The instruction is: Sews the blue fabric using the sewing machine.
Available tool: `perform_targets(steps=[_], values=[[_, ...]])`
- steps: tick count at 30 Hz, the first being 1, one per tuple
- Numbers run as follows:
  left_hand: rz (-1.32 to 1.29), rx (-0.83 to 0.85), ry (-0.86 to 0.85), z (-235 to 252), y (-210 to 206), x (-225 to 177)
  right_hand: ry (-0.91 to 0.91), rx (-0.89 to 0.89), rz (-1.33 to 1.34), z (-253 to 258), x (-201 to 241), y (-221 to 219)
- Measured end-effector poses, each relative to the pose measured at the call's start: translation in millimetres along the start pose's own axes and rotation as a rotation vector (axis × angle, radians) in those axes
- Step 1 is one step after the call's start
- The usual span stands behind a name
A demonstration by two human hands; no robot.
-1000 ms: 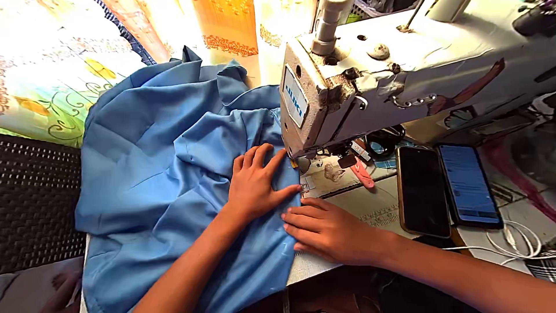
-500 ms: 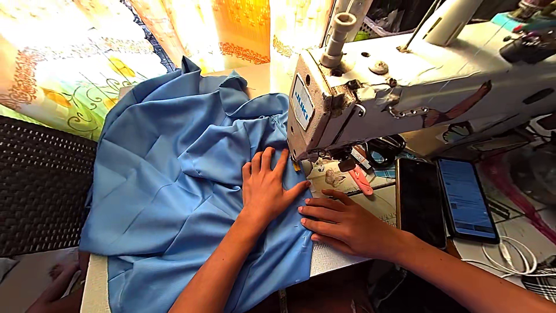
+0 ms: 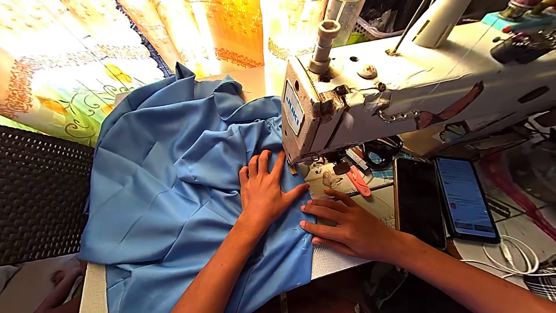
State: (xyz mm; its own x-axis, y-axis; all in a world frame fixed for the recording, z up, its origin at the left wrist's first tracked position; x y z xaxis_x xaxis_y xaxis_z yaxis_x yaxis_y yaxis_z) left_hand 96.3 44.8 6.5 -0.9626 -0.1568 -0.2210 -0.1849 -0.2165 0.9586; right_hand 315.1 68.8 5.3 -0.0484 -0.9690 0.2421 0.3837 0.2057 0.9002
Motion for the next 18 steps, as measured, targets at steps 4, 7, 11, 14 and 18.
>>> perform_targets(steps=[4, 7, 11, 14, 18], values=[[-0.010, -0.023, -0.009, 2.4, 0.3, 1.1, -0.009, -0.011, 0.011, 0.9, -1.2, 0.1], [-0.010, -0.029, -0.021, 5.9, 0.9, 3.4, -0.016, -0.003, 0.011, 3.3, -1.5, 0.5], [-0.004, -0.039, -0.044, 11.0, 0.6, 6.5, -0.025, 0.003, -0.001, 5.7, -1.9, 1.4], [0.001, -0.027, -0.058, 14.8, 1.0, 8.5, -0.034, 0.004, -0.007, 7.2, -1.9, 0.4], [0.018, -0.033, -0.123, 23.3, -0.3, 15.8, -0.048, 0.003, -0.034, 12.4, 0.8, -1.8]])
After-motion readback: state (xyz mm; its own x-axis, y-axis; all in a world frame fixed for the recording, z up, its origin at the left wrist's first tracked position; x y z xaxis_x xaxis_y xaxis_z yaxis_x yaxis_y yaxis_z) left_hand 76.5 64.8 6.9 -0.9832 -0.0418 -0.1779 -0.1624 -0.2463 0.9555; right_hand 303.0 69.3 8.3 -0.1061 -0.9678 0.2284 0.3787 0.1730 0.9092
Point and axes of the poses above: each hand's wrist, its own z-axis towards the middle knuckle, its own y-axis out of the back of the hand, x = y × z, the point moved 2 cm from there along z, towards the middle knuckle, and after that the axes turned 4 degrees about z, right-handed, at the moved point
